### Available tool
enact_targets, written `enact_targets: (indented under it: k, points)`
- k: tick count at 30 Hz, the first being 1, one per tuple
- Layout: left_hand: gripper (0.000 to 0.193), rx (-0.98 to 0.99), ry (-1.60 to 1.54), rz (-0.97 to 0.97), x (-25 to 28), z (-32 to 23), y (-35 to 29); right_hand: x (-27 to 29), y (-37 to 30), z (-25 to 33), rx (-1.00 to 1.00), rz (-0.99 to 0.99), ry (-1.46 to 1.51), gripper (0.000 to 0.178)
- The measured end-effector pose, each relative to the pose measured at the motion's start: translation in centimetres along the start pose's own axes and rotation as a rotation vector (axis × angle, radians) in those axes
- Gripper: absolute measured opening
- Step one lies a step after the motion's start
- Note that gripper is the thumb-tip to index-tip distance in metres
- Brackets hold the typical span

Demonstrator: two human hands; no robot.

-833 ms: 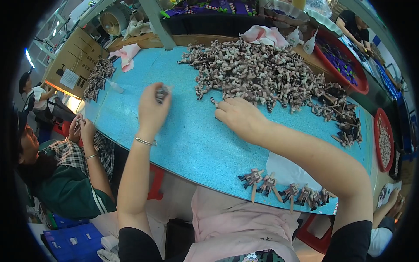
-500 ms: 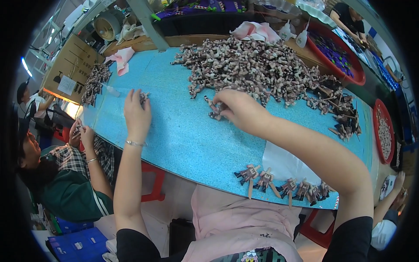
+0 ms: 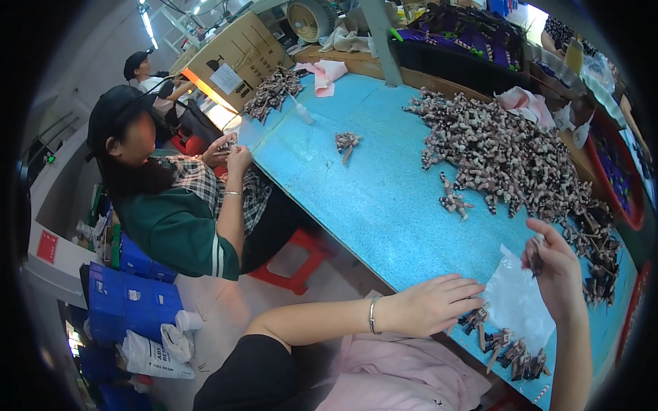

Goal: The person attaches parts and accessories onto toy figurine bodies, arranges the figurines in a row, and applies liquid adhesive to them using a squeeze bottle.

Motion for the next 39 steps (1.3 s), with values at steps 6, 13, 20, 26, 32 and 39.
enact_targets:
  k: [6,13,20,26,32,39]
  points:
    - [0.044,-0.004,0.083,0.046,-0.5,0.2,-0.2,4.4,-6.4,-1.0,-0.013,-0.075,-0.070,0.043]
    - [0.047,0.167,0.257,0.061,0.5,0.3,-2.1,8.8,-10.5,-2.3,-0.030,-0.231,0.012,0.017]
    - [0.057,0.151,0.151,0.113,1.1,0.4,-2.8,10.1,-12.4,-1.1,0.000,-0.246,-0.282,0.025]
    - [0.063,0.255,0.115,0.153,0.8,2.4,-3.3,10.9,-11.3,-0.2,0.113,-0.311,-0.416,0.019]
    - [0.059,0.159,0.206,0.095,0.4,1.9,-2.9,10.7,-9.5,0.8,0.241,-0.409,-0.807,0.013]
    - [0.059,0.175,0.216,0.098,0.1,2.2,-2.9,6.5,-7.2,-1.5,0.297,-0.227,-1.077,0.013]
Point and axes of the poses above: each hand's wrist, its own y-axis towards the middle knuckle, its own x-axis out of the back of the hand, z = x × y, the point moved 8 cm from there along y, towards the middle knuckle, and after that the axes turned 11 degrees about y, right-handed, at the moved point
